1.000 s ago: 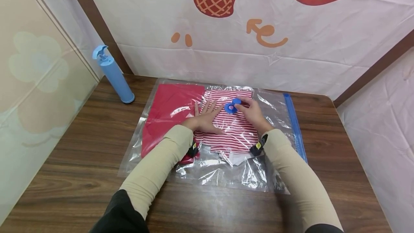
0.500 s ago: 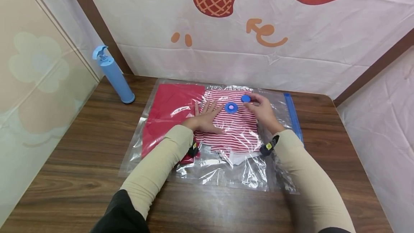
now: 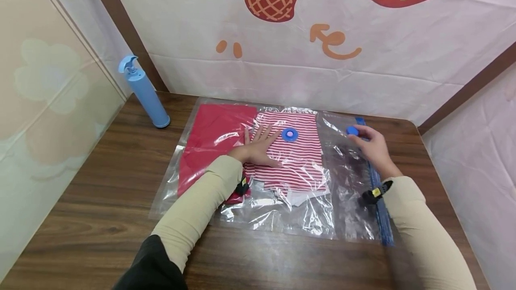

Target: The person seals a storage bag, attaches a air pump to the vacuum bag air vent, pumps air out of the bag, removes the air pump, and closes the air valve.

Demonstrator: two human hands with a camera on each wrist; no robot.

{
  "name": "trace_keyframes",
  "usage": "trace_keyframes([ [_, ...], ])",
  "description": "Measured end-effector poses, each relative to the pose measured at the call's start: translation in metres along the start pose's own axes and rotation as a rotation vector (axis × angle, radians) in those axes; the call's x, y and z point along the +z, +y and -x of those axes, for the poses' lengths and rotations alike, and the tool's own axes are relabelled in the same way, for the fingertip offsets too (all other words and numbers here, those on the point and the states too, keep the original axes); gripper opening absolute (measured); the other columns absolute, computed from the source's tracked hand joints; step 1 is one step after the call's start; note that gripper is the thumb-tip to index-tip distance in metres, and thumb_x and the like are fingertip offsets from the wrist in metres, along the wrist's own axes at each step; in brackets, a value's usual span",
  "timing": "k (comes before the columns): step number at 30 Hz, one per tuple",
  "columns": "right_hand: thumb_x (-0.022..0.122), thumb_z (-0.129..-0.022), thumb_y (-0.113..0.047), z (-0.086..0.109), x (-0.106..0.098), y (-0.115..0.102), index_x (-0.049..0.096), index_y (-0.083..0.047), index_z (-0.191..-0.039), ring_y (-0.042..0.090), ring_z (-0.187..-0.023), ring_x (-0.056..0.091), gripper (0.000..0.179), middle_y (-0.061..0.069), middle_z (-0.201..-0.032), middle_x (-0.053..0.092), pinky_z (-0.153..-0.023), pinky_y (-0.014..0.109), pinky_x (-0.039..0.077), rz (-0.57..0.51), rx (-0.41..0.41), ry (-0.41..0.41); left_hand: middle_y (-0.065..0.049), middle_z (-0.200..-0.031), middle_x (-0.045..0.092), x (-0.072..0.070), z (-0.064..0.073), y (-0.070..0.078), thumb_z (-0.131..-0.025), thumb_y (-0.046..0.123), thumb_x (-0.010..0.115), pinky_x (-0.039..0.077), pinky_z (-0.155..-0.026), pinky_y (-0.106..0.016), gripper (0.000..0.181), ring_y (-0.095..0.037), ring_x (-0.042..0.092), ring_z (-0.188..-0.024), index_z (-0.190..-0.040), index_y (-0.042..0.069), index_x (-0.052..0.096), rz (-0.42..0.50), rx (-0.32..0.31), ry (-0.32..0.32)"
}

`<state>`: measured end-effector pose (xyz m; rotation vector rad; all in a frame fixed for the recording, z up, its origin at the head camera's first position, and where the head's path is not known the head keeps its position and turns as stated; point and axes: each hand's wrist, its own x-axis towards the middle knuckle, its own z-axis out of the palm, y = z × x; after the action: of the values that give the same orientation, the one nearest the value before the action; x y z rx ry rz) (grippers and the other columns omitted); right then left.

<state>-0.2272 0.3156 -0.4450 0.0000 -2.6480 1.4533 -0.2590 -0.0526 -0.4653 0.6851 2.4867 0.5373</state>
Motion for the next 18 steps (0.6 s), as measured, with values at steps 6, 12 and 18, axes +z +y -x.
trace_keyframes([
  [6, 0.070, -0.098, -0.022, 0.012, -0.039, 0.025, 0.055, 0.009, -0.137, -0.005, -0.091, 0.054, 0.052, -0.020, -0.098, 0.059, -0.074, 0.008, 0.045, 0.001, 0.112, 0.088, -0.006, -0.169, -0.018, 0.001, -0.002, 0.001, -0.080, 0.071, 0.068, -0.030, -0.108, -0.065, 0.118, -0.032, -0.026, -0.152, -0.164, 0.031, -0.005, -0.021, -0.008, 0.004],
  [12, 0.064, -0.100, -0.041, 0.019, -0.073, 0.045, 0.052, 0.005, -0.143, 0.011, -0.105, 0.056, 0.064, 0.018, -0.129, 0.059, -0.092, 0.028, 0.050, 0.189, 0.214, 0.085, -0.005, -0.169, -0.019, 0.002, -0.002, 0.000, -0.080, 0.071, 0.068, -0.029, -0.108, -0.065, 0.119, -0.031, -0.027, -0.151, -0.164, 0.030, -0.004, -0.022, -0.002, 0.005],
  [18, 0.057, -0.103, -0.041, 0.025, -0.093, 0.066, 0.049, 0.008, -0.142, 0.045, -0.126, 0.047, 0.064, 0.034, -0.140, 0.050, -0.104, 0.063, 0.040, 0.293, 0.245, 0.021, -0.006, -0.169, -0.019, 0.001, -0.001, 0.002, -0.081, 0.072, 0.067, -0.027, -0.109, -0.067, 0.117, -0.031, -0.026, -0.151, -0.164, 0.030, -0.005, -0.039, -0.004, 0.004],
])
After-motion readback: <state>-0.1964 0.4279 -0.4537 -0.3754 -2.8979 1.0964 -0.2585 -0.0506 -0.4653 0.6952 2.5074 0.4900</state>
